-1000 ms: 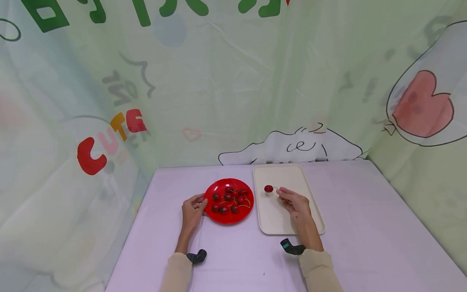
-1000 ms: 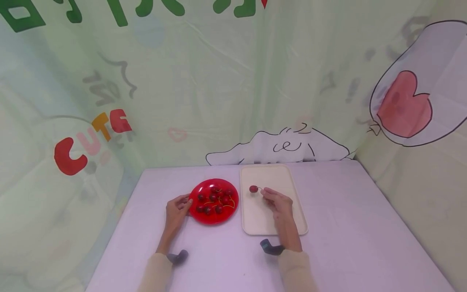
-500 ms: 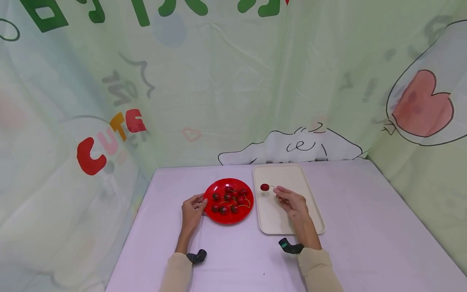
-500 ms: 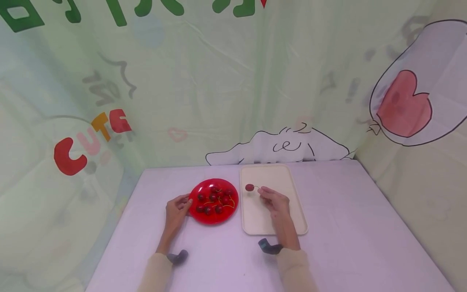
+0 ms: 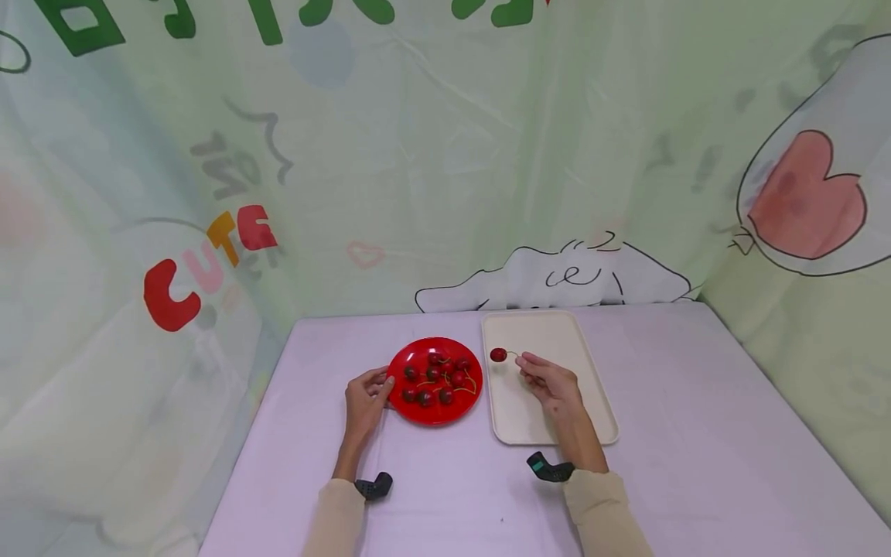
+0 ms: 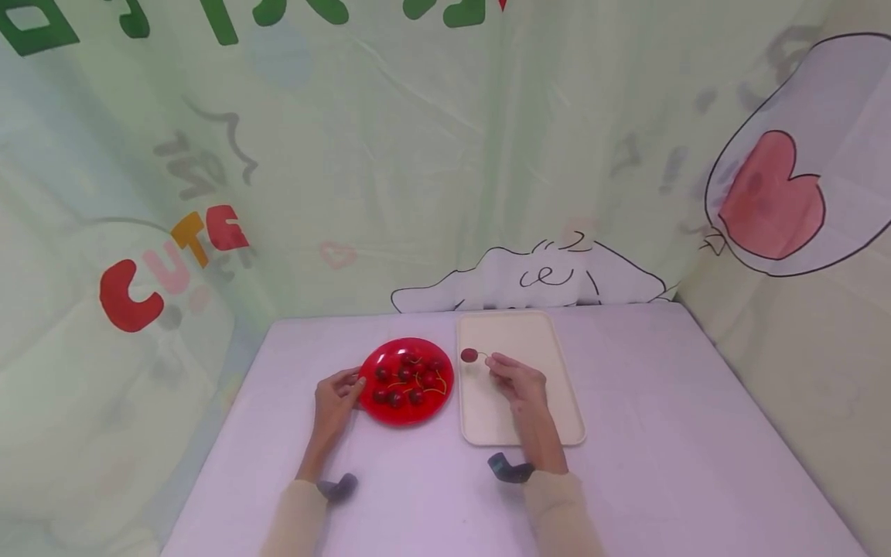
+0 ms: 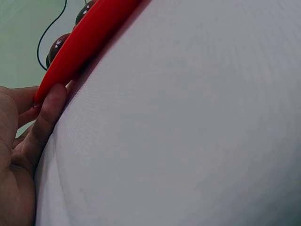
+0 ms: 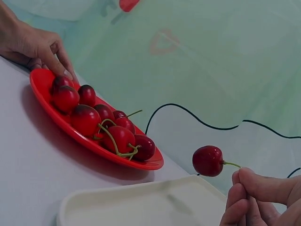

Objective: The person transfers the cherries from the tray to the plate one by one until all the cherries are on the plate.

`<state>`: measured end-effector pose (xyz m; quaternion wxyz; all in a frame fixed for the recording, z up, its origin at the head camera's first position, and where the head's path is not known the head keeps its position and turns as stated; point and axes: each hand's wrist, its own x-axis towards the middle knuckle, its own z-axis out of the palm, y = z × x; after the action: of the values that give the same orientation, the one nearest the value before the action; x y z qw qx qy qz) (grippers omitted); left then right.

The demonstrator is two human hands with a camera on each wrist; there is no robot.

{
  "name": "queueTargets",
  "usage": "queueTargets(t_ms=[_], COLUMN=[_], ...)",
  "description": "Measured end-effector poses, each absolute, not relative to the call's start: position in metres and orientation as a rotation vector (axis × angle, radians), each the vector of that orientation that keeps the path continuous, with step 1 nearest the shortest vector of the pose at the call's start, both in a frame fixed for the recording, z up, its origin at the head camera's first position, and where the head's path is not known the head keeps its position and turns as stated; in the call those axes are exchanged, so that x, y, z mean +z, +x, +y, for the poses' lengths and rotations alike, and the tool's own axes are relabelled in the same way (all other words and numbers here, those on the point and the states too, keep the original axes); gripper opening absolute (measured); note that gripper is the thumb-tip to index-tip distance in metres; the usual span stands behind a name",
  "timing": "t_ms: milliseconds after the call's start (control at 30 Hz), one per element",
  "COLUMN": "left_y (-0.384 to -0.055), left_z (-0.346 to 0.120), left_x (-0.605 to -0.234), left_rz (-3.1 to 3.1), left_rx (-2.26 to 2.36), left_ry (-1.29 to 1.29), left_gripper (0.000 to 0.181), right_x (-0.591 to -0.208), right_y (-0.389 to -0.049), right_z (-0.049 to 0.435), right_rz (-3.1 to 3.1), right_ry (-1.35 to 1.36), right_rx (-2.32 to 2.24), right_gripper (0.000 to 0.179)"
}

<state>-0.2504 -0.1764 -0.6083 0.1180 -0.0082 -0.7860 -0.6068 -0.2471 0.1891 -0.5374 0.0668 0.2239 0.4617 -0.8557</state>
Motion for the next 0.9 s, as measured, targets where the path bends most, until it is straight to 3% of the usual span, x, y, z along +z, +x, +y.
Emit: queueTargets(t_ms=[900], left_y=[-0.248], left_z=[-0.176], left_x=[-0.605], left_rz=[-2.317], left_rx=[-1.78], left_ry=[-0.006], left_gripper=[0.032], right_x=[-0.523], right_y=[-0.257], right_z=[0.169], right_rz=[1.583], right_ry=[0.681], right_rx=[-2.496], right_gripper=[0.012])
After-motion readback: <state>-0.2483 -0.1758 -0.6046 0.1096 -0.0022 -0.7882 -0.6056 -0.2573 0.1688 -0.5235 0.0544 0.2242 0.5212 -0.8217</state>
